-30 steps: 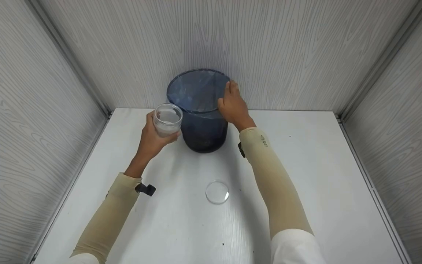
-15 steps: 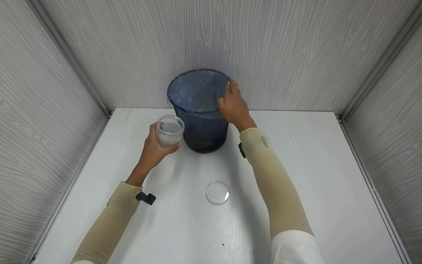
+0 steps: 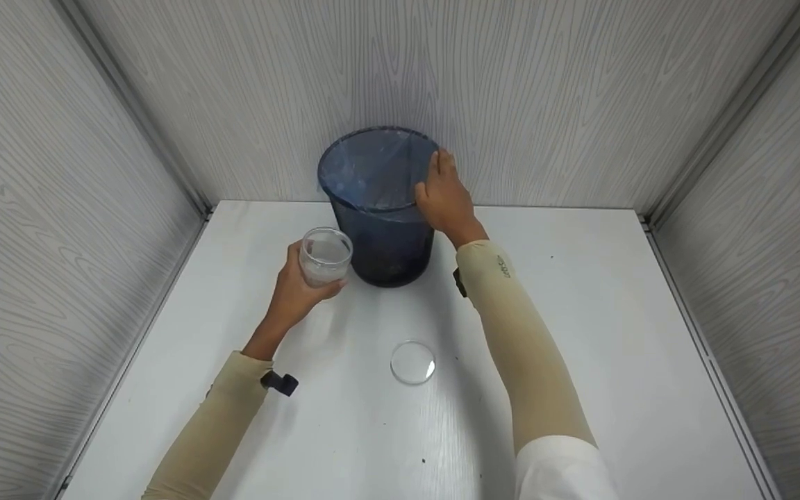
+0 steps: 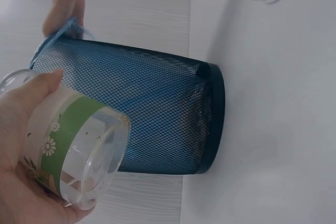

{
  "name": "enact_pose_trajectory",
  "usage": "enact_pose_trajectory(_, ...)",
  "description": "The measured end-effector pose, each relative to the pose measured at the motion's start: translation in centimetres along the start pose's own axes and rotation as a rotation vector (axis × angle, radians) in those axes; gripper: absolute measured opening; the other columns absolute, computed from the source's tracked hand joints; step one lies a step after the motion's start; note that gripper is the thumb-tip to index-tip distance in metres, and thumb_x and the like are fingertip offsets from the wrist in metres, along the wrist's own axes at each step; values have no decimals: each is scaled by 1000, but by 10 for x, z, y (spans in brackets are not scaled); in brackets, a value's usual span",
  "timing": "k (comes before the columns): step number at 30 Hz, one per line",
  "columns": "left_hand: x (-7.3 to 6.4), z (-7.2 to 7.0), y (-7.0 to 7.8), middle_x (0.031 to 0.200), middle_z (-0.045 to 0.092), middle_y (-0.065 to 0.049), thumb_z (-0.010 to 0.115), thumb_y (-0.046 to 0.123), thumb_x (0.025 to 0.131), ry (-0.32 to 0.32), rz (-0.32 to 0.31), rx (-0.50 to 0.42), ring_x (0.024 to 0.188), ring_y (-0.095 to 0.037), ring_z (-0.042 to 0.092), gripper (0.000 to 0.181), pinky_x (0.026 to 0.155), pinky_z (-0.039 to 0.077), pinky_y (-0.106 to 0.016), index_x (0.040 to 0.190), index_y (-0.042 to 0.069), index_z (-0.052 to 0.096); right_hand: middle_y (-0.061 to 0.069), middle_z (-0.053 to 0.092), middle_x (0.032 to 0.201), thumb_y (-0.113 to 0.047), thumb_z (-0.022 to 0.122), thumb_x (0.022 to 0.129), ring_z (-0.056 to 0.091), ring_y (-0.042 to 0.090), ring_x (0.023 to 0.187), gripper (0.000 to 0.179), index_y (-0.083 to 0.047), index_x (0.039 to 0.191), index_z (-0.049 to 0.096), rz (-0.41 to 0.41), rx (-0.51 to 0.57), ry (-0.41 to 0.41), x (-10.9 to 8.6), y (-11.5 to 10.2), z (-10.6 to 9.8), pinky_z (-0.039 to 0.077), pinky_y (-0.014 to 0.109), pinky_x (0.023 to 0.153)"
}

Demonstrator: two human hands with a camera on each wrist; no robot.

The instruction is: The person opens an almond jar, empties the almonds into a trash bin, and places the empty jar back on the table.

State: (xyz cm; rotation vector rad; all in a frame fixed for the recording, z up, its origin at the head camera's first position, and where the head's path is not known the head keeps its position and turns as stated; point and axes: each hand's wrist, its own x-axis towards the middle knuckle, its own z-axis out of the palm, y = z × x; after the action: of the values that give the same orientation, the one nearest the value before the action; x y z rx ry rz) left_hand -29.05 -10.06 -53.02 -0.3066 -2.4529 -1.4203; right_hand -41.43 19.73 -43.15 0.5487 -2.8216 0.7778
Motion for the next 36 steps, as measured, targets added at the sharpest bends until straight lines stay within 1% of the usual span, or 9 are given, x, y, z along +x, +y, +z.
enact_pose_trajectory(8,-8,5,-5,142,50,-12,90,43,74,-8,-44,2,131,-29,49,102,107,40,-52,151,11,33,25,2,167,-29,24,105,4,33,155,67,10,157,6,-17,15,9,0,-1,-1,12,47,123)
enact_pose_trajectory(13,-13,6,-9,141,51,-12,91,38,74,-27,-45,-1,130,-30,50,99,107,40,-53,151,9,35,24,0,167,-30,22,105,0,33,155,67,8,158,4,4,21,-4,-1,-2,-1,11,48,123)
enact_pose_trajectory(17,-16,7,-13,142,51,-12,91,34,75,-34,-25,-30,131,-29,50,98,108,39,-52,150,8,35,24,0,167,-29,23,105,-1,33,155,67,8,158,4,17,18,-7,-2,-2,1,11,49,123)
enact_pose_trajectory(21,-19,9,-16,144,52,-11,91,34,74,-40,-22,-58,132,-27,51,99,109,39,-51,151,7,34,24,2,167,-29,24,105,0,33,155,68,8,158,5,15,9,4,0,-3,0,12,48,123)
enact_pose_trajectory(28,-26,15,-22,144,51,-9,91,35,75,-71,-54,-77,133,-25,50,99,110,38,-50,151,9,34,24,1,167,-29,24,105,1,33,155,68,8,158,5,15,2,4,0,-3,-3,11,47,124)
enact_pose_trajectory(32,-30,18,-25,143,52,-10,91,36,75,-82,-68,-98,132,-26,50,99,110,38,-51,151,8,33,25,1,167,-29,24,104,1,33,155,68,9,158,5,8,15,4,-1,-1,-4,11,48,123)
enact_pose_trajectory(36,-35,22,-26,143,52,-11,91,36,75,-90,-70,-120,131,-28,51,101,109,39,-52,152,7,33,24,-1,167,-29,23,105,0,33,155,68,9,158,3,7,23,-4,-1,0,-5,11,48,123)
